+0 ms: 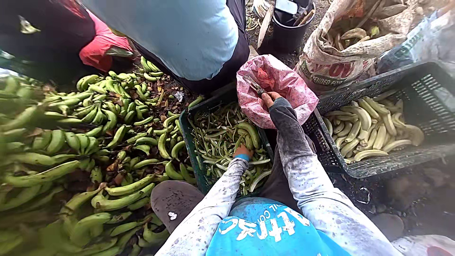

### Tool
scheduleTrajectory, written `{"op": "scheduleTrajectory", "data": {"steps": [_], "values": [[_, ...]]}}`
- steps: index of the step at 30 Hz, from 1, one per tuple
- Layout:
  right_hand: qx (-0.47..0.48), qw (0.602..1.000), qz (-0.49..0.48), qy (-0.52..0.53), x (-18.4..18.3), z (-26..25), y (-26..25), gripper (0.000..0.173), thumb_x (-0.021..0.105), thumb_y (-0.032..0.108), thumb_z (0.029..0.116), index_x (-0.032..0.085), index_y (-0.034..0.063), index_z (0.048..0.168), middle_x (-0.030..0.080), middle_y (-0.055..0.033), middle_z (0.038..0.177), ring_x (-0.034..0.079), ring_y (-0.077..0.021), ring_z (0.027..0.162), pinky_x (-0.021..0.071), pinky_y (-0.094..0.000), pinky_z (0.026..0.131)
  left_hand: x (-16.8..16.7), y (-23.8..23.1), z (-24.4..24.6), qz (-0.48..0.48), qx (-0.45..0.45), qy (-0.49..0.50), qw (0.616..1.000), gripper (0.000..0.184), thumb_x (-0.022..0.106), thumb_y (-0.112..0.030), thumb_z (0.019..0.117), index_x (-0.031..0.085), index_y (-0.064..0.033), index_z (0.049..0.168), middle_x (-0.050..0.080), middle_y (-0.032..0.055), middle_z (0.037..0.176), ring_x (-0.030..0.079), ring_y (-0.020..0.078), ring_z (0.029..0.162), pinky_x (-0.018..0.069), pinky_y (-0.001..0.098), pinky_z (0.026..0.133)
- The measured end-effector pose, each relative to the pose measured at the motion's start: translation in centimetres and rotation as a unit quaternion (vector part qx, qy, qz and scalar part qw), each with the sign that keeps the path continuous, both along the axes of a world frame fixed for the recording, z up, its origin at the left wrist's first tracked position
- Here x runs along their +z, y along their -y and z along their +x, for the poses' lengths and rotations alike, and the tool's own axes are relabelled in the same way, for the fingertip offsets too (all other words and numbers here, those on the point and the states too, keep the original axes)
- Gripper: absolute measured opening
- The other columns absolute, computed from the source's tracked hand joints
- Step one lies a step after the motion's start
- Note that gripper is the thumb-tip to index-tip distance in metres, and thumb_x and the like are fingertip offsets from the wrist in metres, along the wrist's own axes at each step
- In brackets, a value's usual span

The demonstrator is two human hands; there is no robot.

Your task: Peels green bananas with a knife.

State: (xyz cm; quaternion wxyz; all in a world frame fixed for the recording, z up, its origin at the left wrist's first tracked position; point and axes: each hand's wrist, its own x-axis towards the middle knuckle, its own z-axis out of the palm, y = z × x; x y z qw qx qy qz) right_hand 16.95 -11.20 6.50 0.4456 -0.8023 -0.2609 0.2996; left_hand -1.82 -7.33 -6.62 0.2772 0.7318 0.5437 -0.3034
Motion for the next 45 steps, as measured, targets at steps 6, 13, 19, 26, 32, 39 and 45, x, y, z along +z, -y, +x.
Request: {"op": "scheduleTrajectory", "data": {"steps": [6, 13, 19, 26, 32, 39, 45], "values": [[0.027, 0.998, -0.009, -0.058, 1.6, -0.1, -0.1, 0.048, 0.05, 0.032, 0.1094, 0.053, -0.004, 0.142, 0.056, -0.0273, 0.142, 0.052, -0.0345, 0.136, 0.0358, -0.0485, 0.116, 3.0, -4.2, -6.5, -0.078, 0.257, 0.209, 0.94, 0.065, 0.074, -0.022, 0.0957, 0.042, 0.0029, 0.147, 0.06, 0.0268, 0.133, 0.064, 0.034, 0.115, 0.0522, 0.0477, 0.098], [0.089, 0.994, -0.056, -0.028, -4.1, -1.8, -3.2, 0.053, 0.055, 0.04, 0.1046, 0.056, 0.0027, 0.142, 0.058, -0.0248, 0.141, 0.054, -0.0369, 0.134, 0.0382, -0.0552, 0.115, 10.2, -5.4, -15.0, -0.013, 0.322, 0.367, 0.873, 0.052, 0.072, 0.001, 0.0916, 0.048, 0.0068, 0.137, 0.06, 0.0267, 0.125, 0.066, 0.0261, 0.099, 0.0567, 0.0372, 0.087], [0.153, 0.987, -0.054, 0.006, 0.9, -7.0, 0.6, 0.06, 0.059, 0.036, 0.1049, 0.043, 0.0016, 0.151, 0.052, -0.0283, 0.146, 0.05, -0.0418, 0.138, 0.0358, -0.0586, 0.116, 18.8, -7.5, -20.6, 0.08, 0.31, 0.713, 0.624, 0.059, 0.066, 0.01, 0.0845, 0.043, -0.0078, 0.135, 0.066, 0.0045, 0.111, 0.068, 0.0149, 0.094, 0.0602, 0.0355, 0.082], [0.245, 0.961, -0.086, -0.092, -3.7, -17.9, 5.1, 0.055, 0.047, 0.037, 0.1086, 0.044, 0.002, 0.151, 0.062, -0.0275, 0.132, 0.062, -0.0379, 0.123, 0.0445, -0.0544, 0.11, 15.4, -4.8, -16.9, 0.075, 0.554, 0.701, 0.443, 0.044, 0.049, -0.017, 0.1078, 0.035, -0.0137, 0.149, 0.058, 0.017, 0.126, 0.065, 0.0297, 0.101, 0.0578, 0.0491, 0.079], [0.168, 0.971, 0.163, -0.044, 5.2, -18.3, 1.0, 0.048, 0.05, 0.032, 0.1042, 0.055, -0.0054, 0.134, 0.067, -0.0183, 0.085, 0.064, -0.0261, 0.071, 0.0551, -0.0467, 0.071, 12.6, -3.4, -16.0, 0.193, 0.393, 0.728, 0.527, 0.082, 0.07, 0.008, 0.0885, 0.022, -0.0035, 0.154, 0.058, 0.0155, 0.13, 0.066, 0.0195, 0.108, 0.0598, 0.0371, 0.087], [0.294, 0.949, -0.11, 0.037, 1.1, -19.8, 1.8, 0.054, 0.043, 0.039, 0.1096, 0.053, -0.0035, 0.141, 0.067, -0.0289, 0.122, 0.065, -0.0409, 0.115, 0.0472, -0.0588, 0.104, 14.4, -3.0, -16.5, 0.178, 0.291, 0.797, 0.499, 0.077, 0.068, 0.009, 0.0857, 0.025, -0.002, 0.148, 0.062, 0.0079, 0.125, 0.066, 0.0158, 0.11, 0.0585, 0.0358, 0.092], [0.341, 0.928, -0.148, -0.033, -3.0, -18.6, 6.0, 0.053, 0.048, 0.038, 0.1085, 0.052, -0.0013, 0.144, 0.062, -0.0281, 0.133, 0.06, -0.0391, 0.127, 0.0427, -0.0557, 0.112, 17.0, -4.5, -16.6, 0.062, 0.358, 0.787, 0.498, 0.044, 0.038, -0.025, 0.1095, 0.023, -0.0123, 0.148, 0.063, 0.002, 0.11, 0.067, 0.0105, 0.093, 0.059, 0.0303, 0.083]]}}
